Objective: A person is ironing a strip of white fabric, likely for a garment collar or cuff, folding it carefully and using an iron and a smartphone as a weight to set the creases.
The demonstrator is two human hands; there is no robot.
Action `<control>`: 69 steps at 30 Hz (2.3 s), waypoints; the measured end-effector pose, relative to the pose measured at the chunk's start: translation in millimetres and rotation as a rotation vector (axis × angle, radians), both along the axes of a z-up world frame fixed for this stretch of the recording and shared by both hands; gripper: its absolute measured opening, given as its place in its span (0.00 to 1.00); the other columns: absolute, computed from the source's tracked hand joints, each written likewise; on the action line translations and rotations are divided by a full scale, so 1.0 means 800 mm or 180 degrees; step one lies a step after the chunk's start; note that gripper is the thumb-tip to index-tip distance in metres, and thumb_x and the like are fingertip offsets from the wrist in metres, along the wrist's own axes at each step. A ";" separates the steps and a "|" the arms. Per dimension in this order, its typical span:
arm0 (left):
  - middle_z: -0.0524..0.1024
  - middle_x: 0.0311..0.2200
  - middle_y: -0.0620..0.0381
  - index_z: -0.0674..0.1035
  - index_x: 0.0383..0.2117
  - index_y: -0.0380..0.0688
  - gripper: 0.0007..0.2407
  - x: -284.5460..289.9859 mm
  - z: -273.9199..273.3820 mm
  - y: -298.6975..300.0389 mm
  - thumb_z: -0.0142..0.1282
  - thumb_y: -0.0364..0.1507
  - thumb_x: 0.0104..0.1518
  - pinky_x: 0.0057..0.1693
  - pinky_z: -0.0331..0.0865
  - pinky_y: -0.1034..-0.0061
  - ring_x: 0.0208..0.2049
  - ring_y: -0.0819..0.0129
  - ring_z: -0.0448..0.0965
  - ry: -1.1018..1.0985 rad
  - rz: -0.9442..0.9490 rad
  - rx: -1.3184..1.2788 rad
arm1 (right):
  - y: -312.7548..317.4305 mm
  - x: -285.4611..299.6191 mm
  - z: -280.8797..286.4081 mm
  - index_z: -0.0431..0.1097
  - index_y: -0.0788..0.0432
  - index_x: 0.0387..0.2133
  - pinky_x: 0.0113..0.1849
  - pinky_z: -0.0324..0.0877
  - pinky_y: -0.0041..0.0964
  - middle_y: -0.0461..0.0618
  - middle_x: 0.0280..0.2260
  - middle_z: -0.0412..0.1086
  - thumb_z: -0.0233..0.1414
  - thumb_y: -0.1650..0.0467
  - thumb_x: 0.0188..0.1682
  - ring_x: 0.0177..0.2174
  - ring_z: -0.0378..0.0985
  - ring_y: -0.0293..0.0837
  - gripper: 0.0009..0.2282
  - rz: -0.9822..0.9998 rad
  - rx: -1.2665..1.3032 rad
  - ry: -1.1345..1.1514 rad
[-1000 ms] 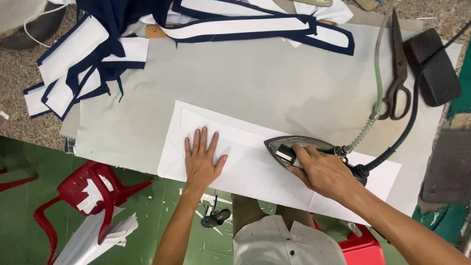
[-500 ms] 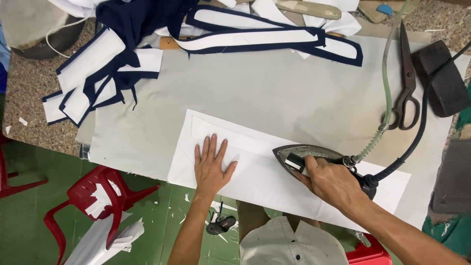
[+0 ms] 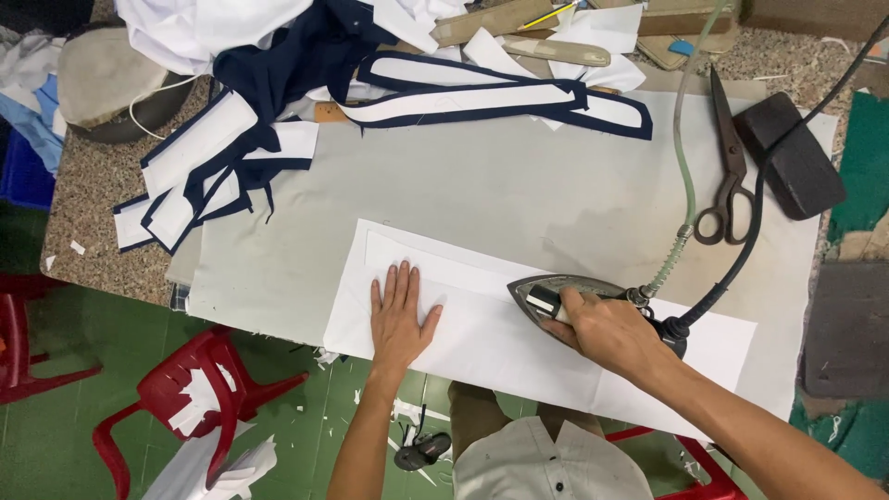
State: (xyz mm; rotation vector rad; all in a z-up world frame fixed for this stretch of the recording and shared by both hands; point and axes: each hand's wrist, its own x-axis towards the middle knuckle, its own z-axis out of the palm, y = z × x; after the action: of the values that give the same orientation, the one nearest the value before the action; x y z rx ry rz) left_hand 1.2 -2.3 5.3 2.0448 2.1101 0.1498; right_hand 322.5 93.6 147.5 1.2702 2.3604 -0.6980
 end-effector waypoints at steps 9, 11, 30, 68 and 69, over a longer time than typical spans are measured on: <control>0.54 0.70 0.40 0.61 0.68 0.41 0.30 -0.035 -0.010 -0.006 0.41 0.47 0.65 0.73 0.32 0.49 0.72 0.50 0.48 0.0268 0.0461 0.0268 | 0.000 -0.003 0.012 0.62 0.55 0.50 0.35 0.79 0.45 0.54 0.33 0.76 0.47 0.55 0.54 0.32 0.85 0.52 0.20 -0.0033 -0.0022 -0.0057; 0.55 0.70 0.43 0.63 0.67 0.43 0.29 -0.033 -0.014 -0.007 0.41 0.48 0.65 0.73 0.34 0.50 0.72 0.51 0.50 0.0246 0.0182 0.0403 | -0.002 0.003 -0.003 0.62 0.55 0.50 0.34 0.79 0.44 0.53 0.31 0.76 0.47 0.55 0.53 0.30 0.85 0.52 0.20 -0.0006 0.0106 0.0014; 0.56 0.70 0.50 0.66 0.67 0.58 0.29 -0.047 -0.013 0.013 0.46 0.53 0.59 0.72 0.33 0.49 0.72 0.55 0.50 -0.0022 -0.0270 0.0385 | -0.003 -0.018 -0.041 0.66 0.55 0.45 0.24 0.75 0.35 0.46 0.22 0.70 0.50 0.54 0.50 0.21 0.81 0.44 0.20 0.0234 0.0877 0.0210; 0.44 0.73 0.46 0.48 0.72 0.41 0.27 0.211 0.094 -0.020 0.36 0.40 0.70 0.76 0.34 0.40 0.75 0.48 0.40 -0.0959 0.0081 0.2118 | 0.157 0.392 -0.200 0.50 0.61 0.68 0.52 0.53 0.73 0.78 0.62 0.49 0.47 0.49 0.51 0.59 0.53 0.76 0.37 -0.2118 0.2201 0.0821; 0.41 0.74 0.51 0.45 0.73 0.45 0.28 0.229 0.092 -0.024 0.34 0.42 0.70 0.77 0.31 0.42 0.76 0.55 0.37 -0.0977 -0.0013 0.2040 | 0.161 0.401 -0.216 0.53 0.60 0.67 0.51 0.56 0.71 0.77 0.60 0.53 0.50 0.53 0.52 0.56 0.57 0.76 0.34 -0.2012 0.2166 0.0926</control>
State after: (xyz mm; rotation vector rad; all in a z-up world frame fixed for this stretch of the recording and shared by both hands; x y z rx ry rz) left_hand 184.6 -21.8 79.0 2.1377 2.0218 1.1906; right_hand 643.6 222.7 -25.5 2.4099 2.5224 -0.2282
